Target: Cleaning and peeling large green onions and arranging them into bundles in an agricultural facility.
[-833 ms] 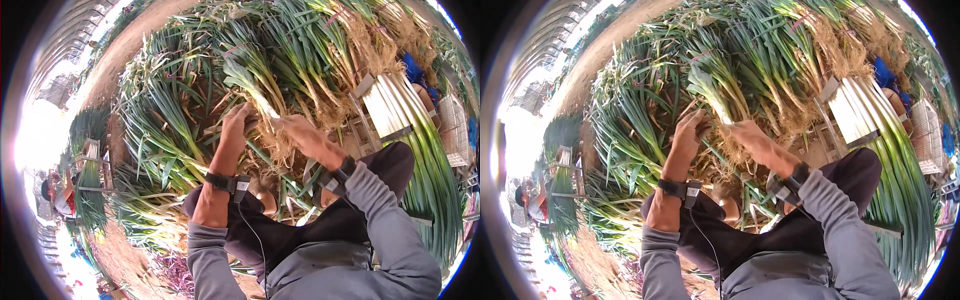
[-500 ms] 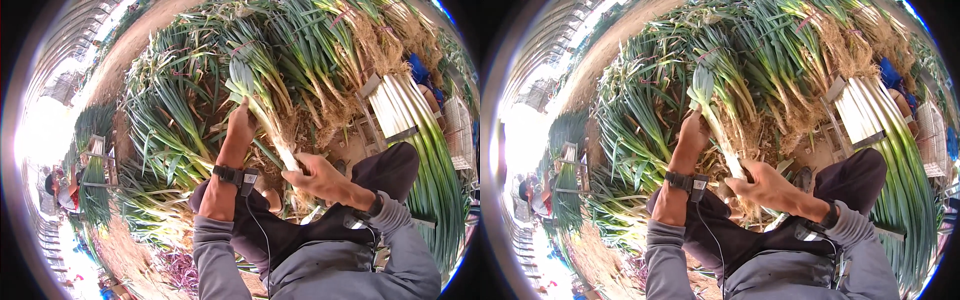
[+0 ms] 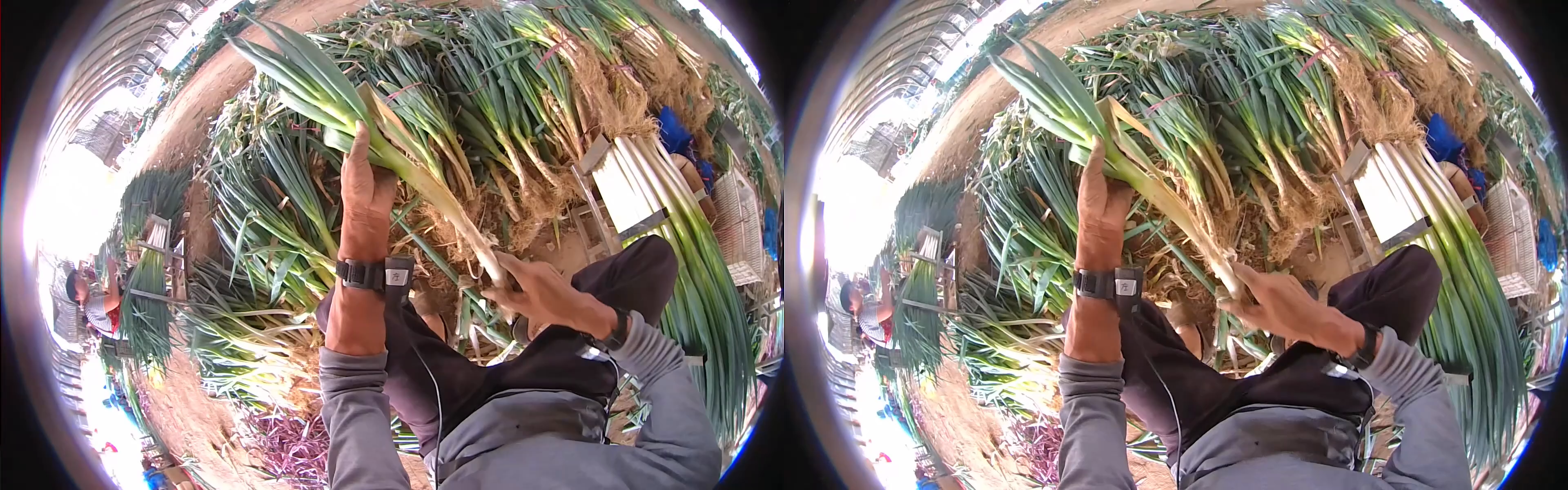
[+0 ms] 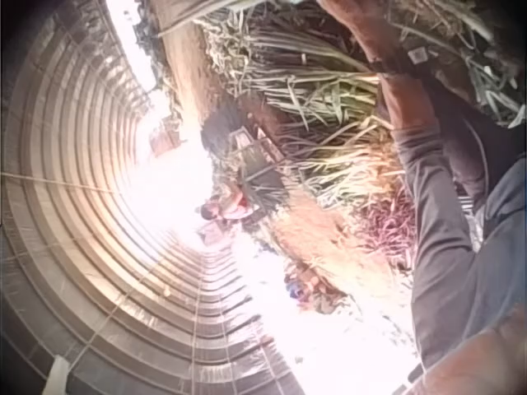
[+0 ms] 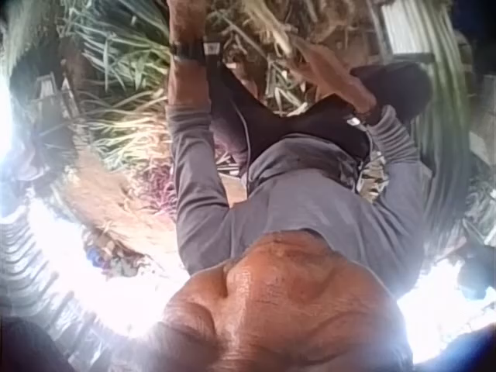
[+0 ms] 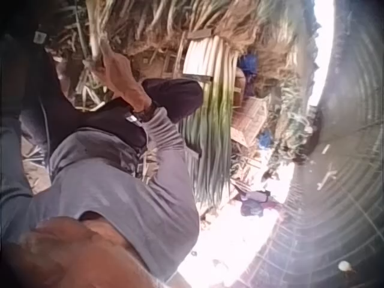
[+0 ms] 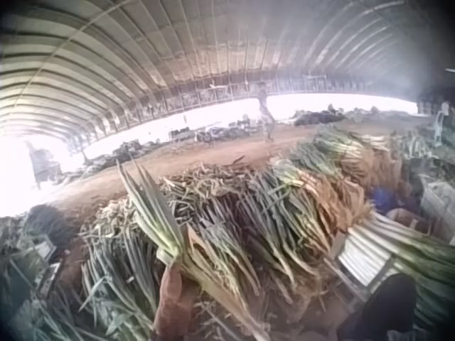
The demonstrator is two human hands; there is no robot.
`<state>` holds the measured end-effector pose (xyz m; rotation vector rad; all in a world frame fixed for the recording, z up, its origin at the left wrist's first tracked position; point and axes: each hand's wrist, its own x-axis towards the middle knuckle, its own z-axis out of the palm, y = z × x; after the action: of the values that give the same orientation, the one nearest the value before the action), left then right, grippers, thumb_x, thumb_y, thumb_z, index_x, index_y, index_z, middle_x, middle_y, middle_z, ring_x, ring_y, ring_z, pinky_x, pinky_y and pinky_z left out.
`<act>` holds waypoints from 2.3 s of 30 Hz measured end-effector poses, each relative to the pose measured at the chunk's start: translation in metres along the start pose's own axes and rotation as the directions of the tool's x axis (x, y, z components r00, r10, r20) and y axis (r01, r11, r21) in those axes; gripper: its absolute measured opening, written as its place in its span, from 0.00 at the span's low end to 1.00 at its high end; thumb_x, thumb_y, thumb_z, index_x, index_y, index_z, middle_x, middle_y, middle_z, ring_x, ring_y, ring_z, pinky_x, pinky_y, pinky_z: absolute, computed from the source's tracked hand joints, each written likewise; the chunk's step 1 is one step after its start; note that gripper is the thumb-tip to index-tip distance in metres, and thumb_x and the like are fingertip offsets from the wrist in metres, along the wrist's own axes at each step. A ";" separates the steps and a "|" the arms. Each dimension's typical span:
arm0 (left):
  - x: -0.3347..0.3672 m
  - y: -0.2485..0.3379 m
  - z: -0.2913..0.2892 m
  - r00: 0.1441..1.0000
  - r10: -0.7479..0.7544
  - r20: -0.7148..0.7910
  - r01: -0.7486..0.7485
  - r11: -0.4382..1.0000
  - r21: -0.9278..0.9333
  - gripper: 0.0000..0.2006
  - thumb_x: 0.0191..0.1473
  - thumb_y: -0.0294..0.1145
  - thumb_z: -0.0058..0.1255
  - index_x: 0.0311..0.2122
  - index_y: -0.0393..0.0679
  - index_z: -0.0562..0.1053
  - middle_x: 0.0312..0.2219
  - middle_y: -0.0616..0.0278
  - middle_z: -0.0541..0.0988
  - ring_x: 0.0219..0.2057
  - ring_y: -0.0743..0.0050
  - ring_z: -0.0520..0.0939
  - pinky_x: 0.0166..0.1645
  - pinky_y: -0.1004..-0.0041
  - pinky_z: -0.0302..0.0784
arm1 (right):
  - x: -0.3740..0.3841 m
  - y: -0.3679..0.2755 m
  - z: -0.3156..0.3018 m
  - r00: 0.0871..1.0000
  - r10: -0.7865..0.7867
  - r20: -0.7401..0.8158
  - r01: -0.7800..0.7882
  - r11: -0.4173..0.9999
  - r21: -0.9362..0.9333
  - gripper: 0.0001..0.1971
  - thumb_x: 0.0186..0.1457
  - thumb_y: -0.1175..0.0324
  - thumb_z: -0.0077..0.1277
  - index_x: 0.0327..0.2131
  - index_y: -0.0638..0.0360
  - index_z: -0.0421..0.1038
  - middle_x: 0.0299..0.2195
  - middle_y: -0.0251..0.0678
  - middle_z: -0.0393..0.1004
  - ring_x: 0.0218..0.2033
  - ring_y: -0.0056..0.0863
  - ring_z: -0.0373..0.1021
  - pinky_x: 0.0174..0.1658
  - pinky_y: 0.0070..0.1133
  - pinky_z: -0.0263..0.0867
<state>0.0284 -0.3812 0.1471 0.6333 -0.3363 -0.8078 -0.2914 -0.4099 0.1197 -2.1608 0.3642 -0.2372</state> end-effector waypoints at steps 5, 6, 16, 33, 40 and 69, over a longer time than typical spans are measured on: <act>-0.009 0.014 0.009 0.998 0.056 0.006 -0.056 0.998 0.001 0.19 0.64 0.35 0.54 0.57 0.42 0.69 0.47 0.61 0.78 0.48 0.64 0.80 0.54 0.59 0.79 | 0.066 0.015 0.004 0.985 -0.163 -0.057 0.139 0.942 -0.305 0.20 0.64 0.58 0.54 0.49 0.65 0.70 0.32 0.44 0.74 0.31 0.31 0.73 0.31 0.28 0.67; -0.009 0.014 0.010 0.998 0.055 0.039 -0.054 0.998 -0.020 0.19 0.64 0.35 0.54 0.57 0.42 0.69 0.47 0.61 0.78 0.48 0.64 0.81 0.55 0.59 0.79 | 0.082 0.007 0.001 0.996 -0.003 -0.095 0.010 0.997 0.077 0.19 0.65 0.58 0.54 0.49 0.66 0.71 0.33 0.40 0.74 0.30 0.26 0.72 0.29 0.25 0.64; -0.012 0.027 -0.007 0.980 0.028 0.196 -0.036 0.999 0.038 0.18 0.66 0.39 0.51 0.55 0.39 0.68 0.41 0.59 0.77 0.39 0.69 0.78 0.47 0.69 0.79 | 0.143 0.015 0.012 0.978 0.167 -0.126 -0.008 0.632 0.775 0.17 0.65 0.55 0.53 0.34 0.62 0.73 0.22 0.28 0.72 0.19 0.12 0.66 0.21 0.12 0.65; -0.004 0.017 -0.039 0.958 0.285 -0.018 -0.259 0.896 0.360 0.05 0.54 0.21 0.54 0.37 0.39 0.77 0.30 0.64 0.79 0.32 0.74 0.79 0.39 0.72 0.74 | 0.083 0.179 0.090 0.980 0.140 -0.140 -0.151 0.986 -0.069 0.15 0.63 0.65 0.53 0.51 0.60 0.75 0.40 0.44 0.79 0.42 0.37 0.77 0.44 0.30 0.72; -0.016 -0.035 -0.027 0.971 0.198 0.130 -0.231 0.916 0.327 0.07 0.60 0.23 0.49 0.42 0.42 0.75 0.32 0.73 0.74 0.35 0.83 0.74 0.41 0.75 0.72 | 0.162 0.021 0.040 0.912 -0.271 -0.309 0.224 0.958 -0.179 0.24 0.58 0.71 0.58 0.58 0.60 0.67 0.53 0.46 0.71 0.52 0.44 0.71 0.52 0.33 0.67; -0.013 -0.034 -0.063 0.954 0.280 0.104 -0.262 0.620 0.740 0.17 0.59 0.29 0.48 0.52 0.35 0.73 0.48 0.41 0.75 0.54 0.46 0.73 0.59 0.58 0.68 | 0.207 0.004 0.023 0.967 0.076 -0.242 -0.005 0.960 0.280 0.18 0.55 0.64 0.63 0.47 0.61 0.75 0.35 0.36 0.79 0.36 0.22 0.73 0.42 0.23 0.69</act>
<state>0.0323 -0.3648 0.0766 1.3375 -0.7495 -0.3291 -0.0908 -0.4661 0.1108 -1.8480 0.4888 -0.5110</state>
